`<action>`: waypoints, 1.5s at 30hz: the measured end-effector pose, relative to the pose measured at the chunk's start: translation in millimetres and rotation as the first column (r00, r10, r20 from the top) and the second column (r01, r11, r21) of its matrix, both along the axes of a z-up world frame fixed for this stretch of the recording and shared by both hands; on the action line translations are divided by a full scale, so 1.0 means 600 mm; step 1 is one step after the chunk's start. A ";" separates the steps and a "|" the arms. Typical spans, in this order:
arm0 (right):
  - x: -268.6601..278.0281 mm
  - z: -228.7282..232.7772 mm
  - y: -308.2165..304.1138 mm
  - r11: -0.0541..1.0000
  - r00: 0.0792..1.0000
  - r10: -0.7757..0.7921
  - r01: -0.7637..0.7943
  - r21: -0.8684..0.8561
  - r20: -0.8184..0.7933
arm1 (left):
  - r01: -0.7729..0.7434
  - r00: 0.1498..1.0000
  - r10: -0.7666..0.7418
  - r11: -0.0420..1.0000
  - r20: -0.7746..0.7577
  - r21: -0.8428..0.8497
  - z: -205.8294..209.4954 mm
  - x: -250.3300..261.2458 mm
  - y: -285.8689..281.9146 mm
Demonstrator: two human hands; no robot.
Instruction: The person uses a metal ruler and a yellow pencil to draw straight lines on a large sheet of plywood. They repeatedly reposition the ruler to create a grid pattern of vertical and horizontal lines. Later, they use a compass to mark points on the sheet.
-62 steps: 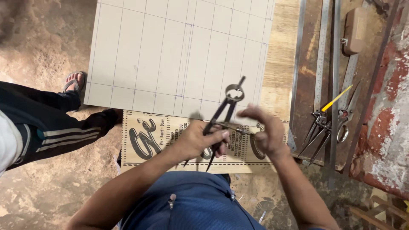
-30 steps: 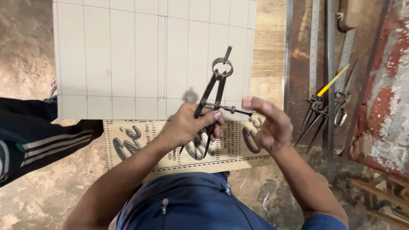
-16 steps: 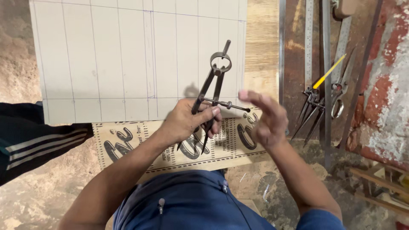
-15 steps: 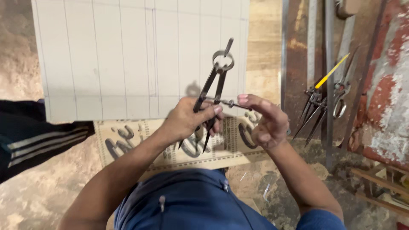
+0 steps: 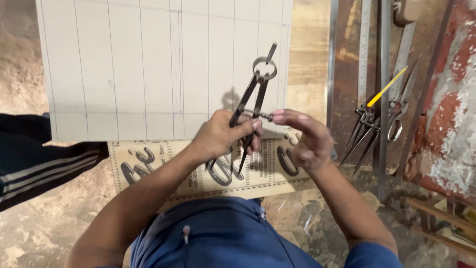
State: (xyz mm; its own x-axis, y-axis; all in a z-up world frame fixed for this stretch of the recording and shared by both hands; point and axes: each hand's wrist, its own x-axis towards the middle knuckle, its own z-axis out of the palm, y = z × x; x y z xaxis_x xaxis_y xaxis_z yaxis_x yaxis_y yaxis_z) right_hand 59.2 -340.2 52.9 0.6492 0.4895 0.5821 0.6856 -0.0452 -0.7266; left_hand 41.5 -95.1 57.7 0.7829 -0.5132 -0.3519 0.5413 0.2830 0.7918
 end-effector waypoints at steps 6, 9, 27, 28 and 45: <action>0.016 0.013 0.012 0.989 0.987 -0.144 0.146 -0.016 0.071 | -0.009 1.000 0.008 1.000 0.020 0.023 -0.001 0.012 -0.003; 0.004 0.036 0.006 0.908 0.976 -0.213 0.213 -0.362 0.041 | 0.012 1.000 -0.012 0.997 0.001 0.071 -0.006 0.012 -0.008; 0.070 -0.021 0.016 0.901 0.987 -0.156 0.127 -0.415 -0.037 | -0.025 0.993 0.019 0.998 0.119 0.052 -0.019 0.052 -0.001; 0.086 -0.020 0.010 0.856 0.978 -0.195 0.206 -0.474 0.074 | -0.018 0.983 0.002 0.996 0.184 0.084 -0.026 0.070 -0.001; 0.238 0.029 0.023 0.946 0.990 -0.079 0.038 -0.321 -0.116 | -0.368 0.779 0.178 0.906 0.601 0.208 -0.089 0.220 -0.033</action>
